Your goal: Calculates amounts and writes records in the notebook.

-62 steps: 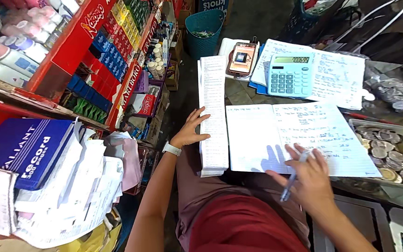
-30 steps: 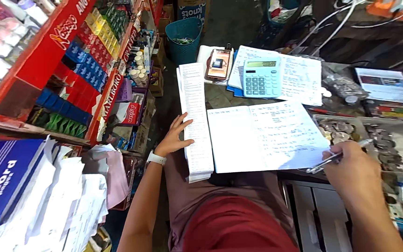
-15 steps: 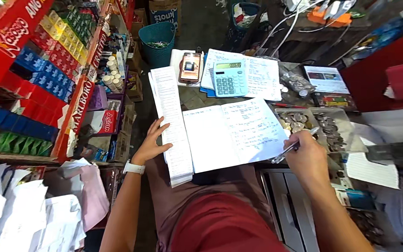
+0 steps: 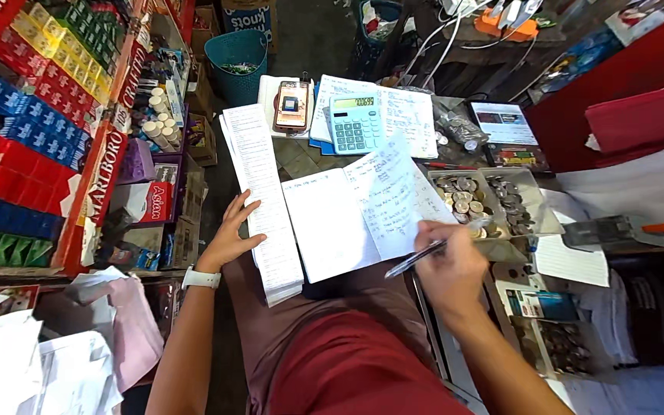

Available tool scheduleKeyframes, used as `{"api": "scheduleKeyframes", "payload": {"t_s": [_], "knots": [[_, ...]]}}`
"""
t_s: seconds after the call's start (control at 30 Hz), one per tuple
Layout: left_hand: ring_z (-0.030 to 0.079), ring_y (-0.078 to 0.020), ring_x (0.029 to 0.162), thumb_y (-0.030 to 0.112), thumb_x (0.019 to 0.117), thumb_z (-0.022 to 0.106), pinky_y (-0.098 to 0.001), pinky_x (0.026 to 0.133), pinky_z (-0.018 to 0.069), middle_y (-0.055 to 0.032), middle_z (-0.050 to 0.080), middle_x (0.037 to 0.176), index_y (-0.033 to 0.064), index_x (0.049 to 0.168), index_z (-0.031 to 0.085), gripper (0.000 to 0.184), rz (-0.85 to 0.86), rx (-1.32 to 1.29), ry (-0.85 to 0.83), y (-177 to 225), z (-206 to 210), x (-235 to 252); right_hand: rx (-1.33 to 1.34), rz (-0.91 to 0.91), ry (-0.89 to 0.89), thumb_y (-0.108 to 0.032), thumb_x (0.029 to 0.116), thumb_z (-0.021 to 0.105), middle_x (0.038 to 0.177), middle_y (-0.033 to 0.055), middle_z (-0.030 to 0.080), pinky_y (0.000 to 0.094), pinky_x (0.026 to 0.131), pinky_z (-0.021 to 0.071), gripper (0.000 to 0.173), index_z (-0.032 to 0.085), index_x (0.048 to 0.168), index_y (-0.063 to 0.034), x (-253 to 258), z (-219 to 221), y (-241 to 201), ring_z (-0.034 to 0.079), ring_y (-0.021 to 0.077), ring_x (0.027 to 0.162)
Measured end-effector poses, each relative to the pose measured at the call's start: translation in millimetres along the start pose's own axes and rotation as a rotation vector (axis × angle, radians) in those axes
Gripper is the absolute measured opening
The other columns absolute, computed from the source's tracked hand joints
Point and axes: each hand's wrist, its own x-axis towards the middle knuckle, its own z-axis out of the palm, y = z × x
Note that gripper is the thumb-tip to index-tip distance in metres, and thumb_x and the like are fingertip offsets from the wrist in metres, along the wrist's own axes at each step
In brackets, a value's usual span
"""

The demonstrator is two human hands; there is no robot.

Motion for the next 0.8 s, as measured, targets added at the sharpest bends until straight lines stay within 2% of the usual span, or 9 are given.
{"api": "scheduleKeyframes", "payload": {"t_s": [0.07, 0.13, 0.2, 0.3, 0.37, 0.5, 0.6, 0.7, 0.8], "knots": [[0.013, -0.0272, 0.158, 0.041, 0.0776, 0.08, -0.0548, 0.124, 0.0233, -0.0062, 0.019, 0.171, 0.017, 0.149, 0.055, 0.079, -0.006, 0.006, -0.005, -2.4, -0.4, 0.4, 0.291, 0.001, -0.161, -0.014, 0.0977, 0.064, 0.091, 0.0134, 0.075, 0.0311, 0.083, 0.0599, 0.017, 0.064, 0.088, -0.0004, -11.8, 7.9, -23.1, 0.073, 0.0188, 0.09], [0.013, -0.0268, 0.158, 0.041, 0.078, 0.08, -0.0545, 0.124, 0.0228, -0.0059, 0.018, 0.171, 0.0169, 0.149, 0.055, 0.079, -0.007, 0.004, -0.009, -3.2, -0.8, 0.9, 0.35, 0.038, -0.308, -0.036, 0.1016, 0.062, 0.078, 0.0056, 0.072, 0.0285, 0.065, 0.0557, 0.036, 0.065, 0.085, -0.0037, -12.6, 7.3, -28.3, 0.068, 0.012, 0.071], [0.013, -0.0273, 0.158, 0.039, 0.0781, 0.08, -0.0555, 0.124, 0.0224, -0.0061, 0.018, 0.171, 0.0167, 0.149, 0.055, 0.078, -0.012, 0.007, -0.012, -1.8, -1.6, 0.8, 0.041, 0.057, -0.327, -0.044, 0.1064, 0.046, 0.068, 0.0124, 0.066, 0.0438, 0.051, 0.0526, 0.052, 0.068, 0.092, 0.0002, 1.7, -3.6, -11.9, 0.066, 0.026, 0.059], [0.012, -0.028, 0.158, 0.036, 0.0786, 0.08, -0.0558, 0.124, 0.0215, -0.005, 0.018, 0.171, 0.017, 0.15, 0.054, 0.078, -0.02, 0.02, -0.017, 1.9, -2.5, -0.8, -0.28, 0.226, -0.385, -0.025, 0.1067, 0.045, 0.131, 0.0348, 0.061, 0.0724, 0.099, 0.0436, 0.042, 0.066, 0.135, -0.002, 29.9, -30.9, 42.1, 0.058, 0.0562, 0.12], [0.013, -0.0288, 0.158, 0.035, 0.0774, 0.081, -0.0556, 0.124, 0.0215, -0.0062, 0.018, 0.171, 0.0155, 0.149, 0.054, 0.079, -0.012, 0.011, -0.013, 3.8, -3.2, -0.8, -0.315, 0.35, -0.385, -0.004, 0.1016, 0.051, 0.127, 0.0367, 0.06, 0.0694, 0.096, 0.0453, 0.033, 0.066, 0.13, 0.0039, 40.5, -42.6, 64.3, 0.059, 0.0563, 0.115], [0.013, -0.0287, 0.158, 0.034, 0.0775, 0.081, -0.0556, 0.123, 0.022, -0.0066, 0.018, 0.171, 0.0154, 0.149, 0.054, 0.078, -0.006, 0.006, -0.006, 3.7, -2.9, -0.2, -0.333, 0.574, -0.522, -0.036, 0.1027, 0.061, 0.103, 0.033, 0.066, 0.0684, 0.082, 0.0474, 0.046, 0.069, 0.104, 0.0095, 33.3, -39.7, 70.8, 0.064, 0.0502, 0.097], [0.011, -0.0292, 0.158, 0.031, 0.078, 0.082, -0.0561, 0.124, 0.0196, -0.0067, 0.017, 0.171, 0.0153, 0.149, 0.053, 0.078, -0.012, 0.012, -0.013, 4.2, -3.8, -0.4, -0.316, 0.571, -0.457, -0.029, 0.0993, 0.069, 0.088, 0.0283, 0.063, 0.063, 0.076, 0.0467, 0.041, 0.065, 0.091, 0.0102, 26.1, -29.6, 66.1, 0.063, 0.0449, 0.085], [0.013, -0.0298, 0.158, 0.031, 0.078, 0.081, -0.0558, 0.124, 0.0207, -0.0074, 0.017, 0.171, 0.0137, 0.149, 0.054, 0.078, 0.0, 0.022, -0.012, 5.2, -4.6, -0.5, -0.368, 0.422, -0.402, -0.017, 0.1027, 0.06, 0.094, 0.0303, 0.068, 0.064, 0.073, 0.0503, 0.031, 0.069, 0.093, 0.0105, 19.8, -27.6, 56.5, 0.067, 0.0485, 0.087], [0.014, -0.0301, 0.158, 0.03, 0.0781, 0.081, -0.0563, 0.123, 0.0218, -0.0074, 0.018, 0.171, 0.0134, 0.148, 0.054, 0.077, 0.0, 0.03, -0.007, 5.5, -4.0, -0.2, -0.43, 0.352, -0.356, -0.012, 0.1047, 0.054, 0.119, 0.0295, 0.067, 0.0638, 0.07, 0.0533, 0.026, 0.074, 0.112, 0.0027, 18.1, -30.0, 42.9, 0.069, 0.0502, 0.093]]}}
